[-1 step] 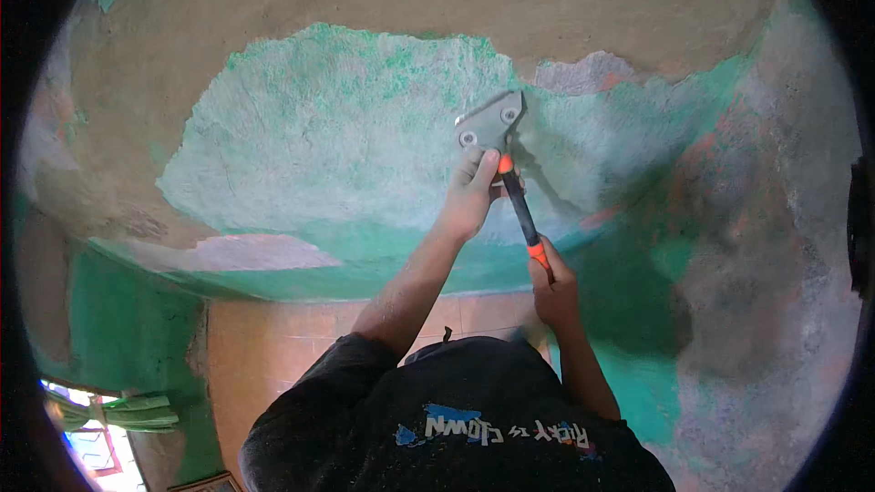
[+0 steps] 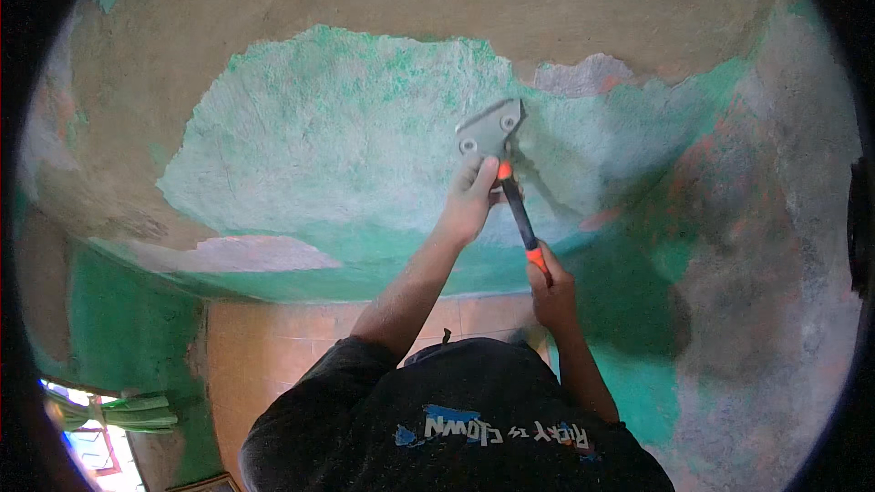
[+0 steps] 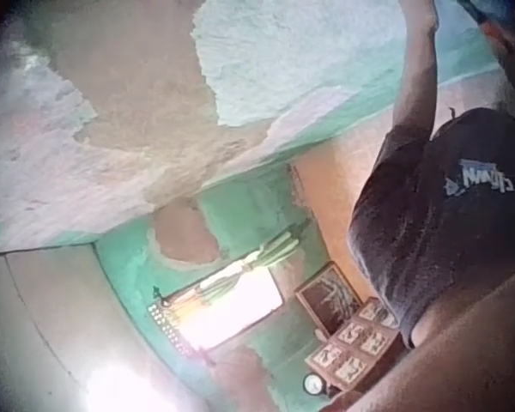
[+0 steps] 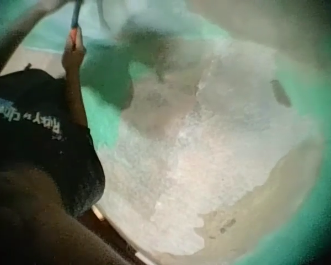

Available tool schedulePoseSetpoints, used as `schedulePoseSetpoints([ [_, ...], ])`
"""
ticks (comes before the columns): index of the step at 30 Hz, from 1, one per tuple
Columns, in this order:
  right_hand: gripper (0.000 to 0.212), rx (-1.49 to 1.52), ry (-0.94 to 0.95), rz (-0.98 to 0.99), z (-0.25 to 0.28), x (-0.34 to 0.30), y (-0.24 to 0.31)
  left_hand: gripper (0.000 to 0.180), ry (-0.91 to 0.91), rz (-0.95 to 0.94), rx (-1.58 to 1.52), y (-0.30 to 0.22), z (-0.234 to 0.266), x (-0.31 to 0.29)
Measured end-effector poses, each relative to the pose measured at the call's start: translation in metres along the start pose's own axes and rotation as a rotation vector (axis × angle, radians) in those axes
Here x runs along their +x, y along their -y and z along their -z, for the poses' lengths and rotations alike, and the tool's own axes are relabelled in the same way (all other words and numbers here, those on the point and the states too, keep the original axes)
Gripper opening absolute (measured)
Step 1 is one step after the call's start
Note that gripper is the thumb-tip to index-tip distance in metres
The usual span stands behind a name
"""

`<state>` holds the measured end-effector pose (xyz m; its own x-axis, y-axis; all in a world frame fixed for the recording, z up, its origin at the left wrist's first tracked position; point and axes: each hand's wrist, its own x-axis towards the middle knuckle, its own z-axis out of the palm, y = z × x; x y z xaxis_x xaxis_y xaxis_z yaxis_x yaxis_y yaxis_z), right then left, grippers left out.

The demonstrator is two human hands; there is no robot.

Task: The recorder uses a scraper tool to remove old green paint from a concrete wall.

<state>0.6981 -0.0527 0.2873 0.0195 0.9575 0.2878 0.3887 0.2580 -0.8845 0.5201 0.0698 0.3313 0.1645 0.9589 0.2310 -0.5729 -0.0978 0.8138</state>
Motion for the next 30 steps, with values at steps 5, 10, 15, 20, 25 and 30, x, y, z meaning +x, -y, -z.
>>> schedulePoseSetpoints([
  [5, 0.046, -0.02, 0.046, -0.035, -0.002, -0.007, -0.012, 0.026, -0.055, 0.073, -0.005, 0.008, -0.001, -0.01],
  [10, 0.045, 0.025, 0.044, 0.037, 0.002, 0.011, 0.015, 0.026, -0.008, -0.04, 0.006, -0.025, -0.01, 0.002],
  [15, 0.044, 0.081, 0.066, -0.1, -0.006, -0.008, -0.013, 0.027, -0.017, 0.097, 0.031, 0.003, 0.005, -0.01],
  [20, 0.044, 0.038, 0.064, -0.064, 0.0, 0.005, 0.012, 0.026, -0.067, 0.035, 0.085, -0.016, -0.004, -0.003],
  [25, 0.044, 0.032, 0.019, -0.022, -0.003, -0.001, 0.001, 0.027, -0.031, 0.02, 0.071, -0.011, 0.001, -0.005],
  [30, 0.043, -0.005, 0.029, 0.04, -0.003, 0.005, 0.019, 0.025, -0.09, 0.009, 0.071, -0.023, -0.004, -0.005],
])
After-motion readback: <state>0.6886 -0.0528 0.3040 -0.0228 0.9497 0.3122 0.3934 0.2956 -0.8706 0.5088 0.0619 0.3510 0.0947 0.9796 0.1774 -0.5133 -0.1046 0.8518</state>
